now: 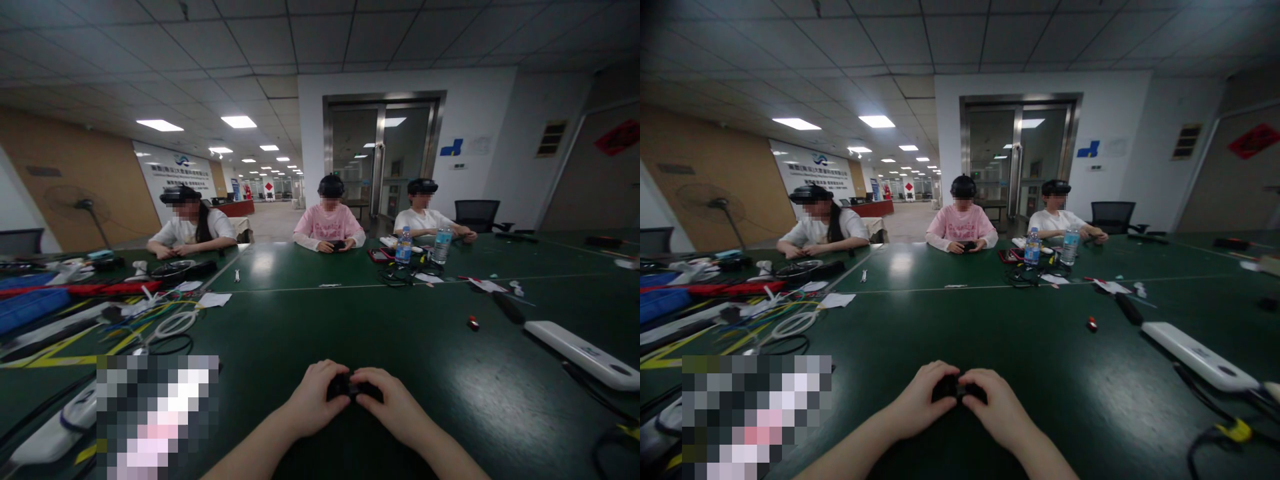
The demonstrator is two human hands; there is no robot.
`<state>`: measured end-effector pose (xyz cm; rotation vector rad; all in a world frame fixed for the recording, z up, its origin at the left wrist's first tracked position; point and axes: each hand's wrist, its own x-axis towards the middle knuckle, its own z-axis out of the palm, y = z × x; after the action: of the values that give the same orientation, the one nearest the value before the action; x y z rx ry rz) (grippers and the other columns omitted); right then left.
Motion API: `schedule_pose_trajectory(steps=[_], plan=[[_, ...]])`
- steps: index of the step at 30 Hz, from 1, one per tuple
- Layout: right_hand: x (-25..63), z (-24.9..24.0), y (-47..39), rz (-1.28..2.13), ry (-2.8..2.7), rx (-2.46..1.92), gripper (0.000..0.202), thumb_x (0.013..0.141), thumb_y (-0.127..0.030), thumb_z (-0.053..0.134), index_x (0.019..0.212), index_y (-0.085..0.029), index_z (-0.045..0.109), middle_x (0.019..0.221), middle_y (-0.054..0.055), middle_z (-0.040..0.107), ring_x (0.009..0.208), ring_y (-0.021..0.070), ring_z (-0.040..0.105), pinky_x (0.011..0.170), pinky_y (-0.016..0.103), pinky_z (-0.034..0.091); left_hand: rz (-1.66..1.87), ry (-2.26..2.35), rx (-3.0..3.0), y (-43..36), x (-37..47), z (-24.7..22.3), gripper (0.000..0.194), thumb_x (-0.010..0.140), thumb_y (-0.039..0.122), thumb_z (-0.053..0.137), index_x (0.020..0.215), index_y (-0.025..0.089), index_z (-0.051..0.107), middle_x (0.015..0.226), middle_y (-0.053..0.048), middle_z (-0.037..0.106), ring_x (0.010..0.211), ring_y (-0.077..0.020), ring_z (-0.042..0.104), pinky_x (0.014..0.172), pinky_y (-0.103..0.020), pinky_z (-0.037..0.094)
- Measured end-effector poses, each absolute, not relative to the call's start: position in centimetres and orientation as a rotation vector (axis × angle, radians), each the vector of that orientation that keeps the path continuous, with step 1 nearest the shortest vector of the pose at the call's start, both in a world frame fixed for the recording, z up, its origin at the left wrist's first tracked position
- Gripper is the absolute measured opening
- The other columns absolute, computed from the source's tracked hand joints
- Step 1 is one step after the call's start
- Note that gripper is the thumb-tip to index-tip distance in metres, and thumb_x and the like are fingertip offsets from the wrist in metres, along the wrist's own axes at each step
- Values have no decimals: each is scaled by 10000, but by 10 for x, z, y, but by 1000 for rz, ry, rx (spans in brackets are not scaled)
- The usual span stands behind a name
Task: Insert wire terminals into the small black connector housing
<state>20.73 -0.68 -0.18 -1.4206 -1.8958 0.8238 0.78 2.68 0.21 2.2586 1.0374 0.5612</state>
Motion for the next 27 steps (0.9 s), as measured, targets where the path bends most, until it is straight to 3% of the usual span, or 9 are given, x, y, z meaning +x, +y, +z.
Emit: schedule_pose_trajectory(steps=[27], plan=[[206,1,-7,828,-1901,-1440,285,759,-174,605,1021,-273,655,1096,11,653,1049,215,576,947,349,430,563,1048,2271,27,8,1,405,765,247,616,1160,249,528,1138,-48,561,1055,-240,492,923,-362,388]])
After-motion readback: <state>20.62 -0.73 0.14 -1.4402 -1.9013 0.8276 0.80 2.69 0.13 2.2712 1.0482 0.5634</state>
